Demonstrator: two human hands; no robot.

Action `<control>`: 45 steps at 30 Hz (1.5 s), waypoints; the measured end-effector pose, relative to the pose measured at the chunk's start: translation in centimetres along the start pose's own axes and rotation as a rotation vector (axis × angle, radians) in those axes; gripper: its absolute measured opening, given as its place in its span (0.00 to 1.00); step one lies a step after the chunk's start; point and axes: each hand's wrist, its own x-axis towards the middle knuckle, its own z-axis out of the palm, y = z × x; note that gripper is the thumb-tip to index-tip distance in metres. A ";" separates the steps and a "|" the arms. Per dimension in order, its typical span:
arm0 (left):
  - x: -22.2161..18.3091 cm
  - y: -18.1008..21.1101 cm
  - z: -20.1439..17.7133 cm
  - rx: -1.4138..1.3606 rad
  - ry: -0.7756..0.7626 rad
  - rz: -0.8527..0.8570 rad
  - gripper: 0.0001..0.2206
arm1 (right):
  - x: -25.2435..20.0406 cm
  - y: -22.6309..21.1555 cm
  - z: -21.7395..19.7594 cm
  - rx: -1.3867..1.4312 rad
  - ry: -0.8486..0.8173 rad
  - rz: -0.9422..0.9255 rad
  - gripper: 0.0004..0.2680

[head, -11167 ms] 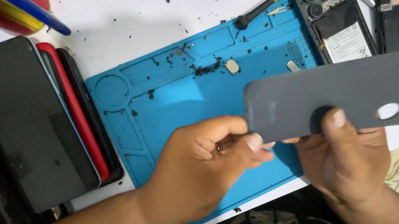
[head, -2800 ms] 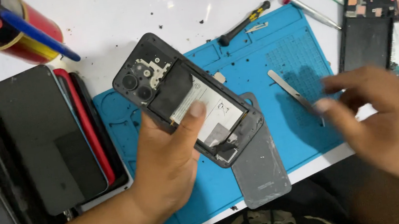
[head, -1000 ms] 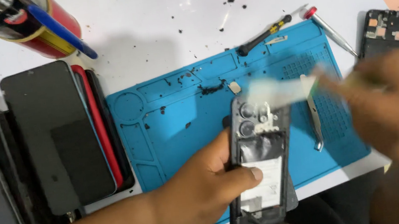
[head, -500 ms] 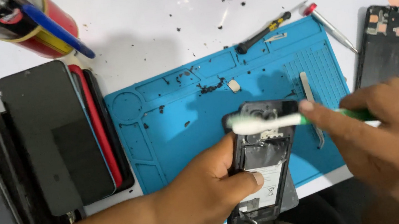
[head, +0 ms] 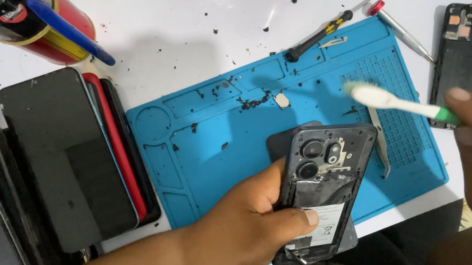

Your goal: Cleaning adhesive residue and dust from a mobile phone's back cover and internal components using a scraper and brush.

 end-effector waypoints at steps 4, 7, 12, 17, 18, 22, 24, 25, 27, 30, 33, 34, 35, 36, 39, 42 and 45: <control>0.0 0.3 0.0 -0.042 -0.019 -0.007 0.29 | 0.5 -1.4 -1.2 0.329 -0.086 0.190 0.19; 0.1 0.2 0.1 0.002 0.009 -0.025 0.30 | 4.1 -2.4 -2.2 0.217 -0.023 -0.119 0.15; 0.2 0.2 0.2 -0.019 0.112 -0.059 0.26 | 2.3 -0.3 -0.6 0.180 -0.093 -0.081 0.16; 0.3 0.1 0.0 -0.051 0.024 -0.031 0.31 | 0.4 1.0 1.6 0.195 -0.088 0.097 0.14; 0.4 -0.1 0.0 -0.072 0.028 -0.048 0.32 | 0.0 1.2 2.0 0.202 -0.085 0.162 0.13; 0.4 -0.4 0.0 -0.132 0.073 -0.102 0.31 | -0.7 1.4 2.9 0.232 -0.070 0.351 0.12; 0.4 -0.2 0.0 -0.102 0.087 -0.129 0.30 | 1.3 -0.2 2.5 0.104 -0.040 0.286 0.11; 0.3 -0.2 0.0 -0.077 0.106 -0.159 0.30 | 2.2 -1.0 2.4 -0.019 -0.014 0.217 0.10; 0.2 0.2 0.0 -0.007 0.100 -0.132 0.29 | 2.2 -1.2 2.7 -0.078 0.007 0.204 0.10; -0.1 1.0 0.1 0.042 0.091 -0.118 0.29 | 1.7 -2.5 2.8 -0.151 0.001 0.219 0.11; 0.0 1.1 0.6 -0.003 0.115 -0.129 0.30 | 1.8 -4.2 3.2 -0.114 -0.129 0.335 0.12; 0.1 1.0 0.7 -0.026 0.144 -0.126 0.30 | 2.0 -4.7 3.4 -0.062 -0.226 0.423 0.11; 0.0 1.0 0.5 -0.027 0.145 -0.125 0.30 | 2.0 -4.9 3.5 -0.062 -0.226 0.421 0.11; 0.0 1.0 0.3 0.012 0.100 -0.106 0.30 | 2.1 -5.0 3.5 -0.017 -0.241 0.454 0.09; -0.1 1.0 0.1 0.066 0.055 -0.115 0.30 | 2.6 -4.5 2.7 0.151 -0.347 0.642 0.07; -0.1 1.3 0.1 0.109 0.038 -0.157 0.28 | 2.0 -4.3 1.8 0.582 -0.206 0.744 0.08; 0.0 1.7 0.3 0.179 0.035 -0.213 0.25 | 2.2 -5.9 0.8 1.070 0.196 0.681 0.08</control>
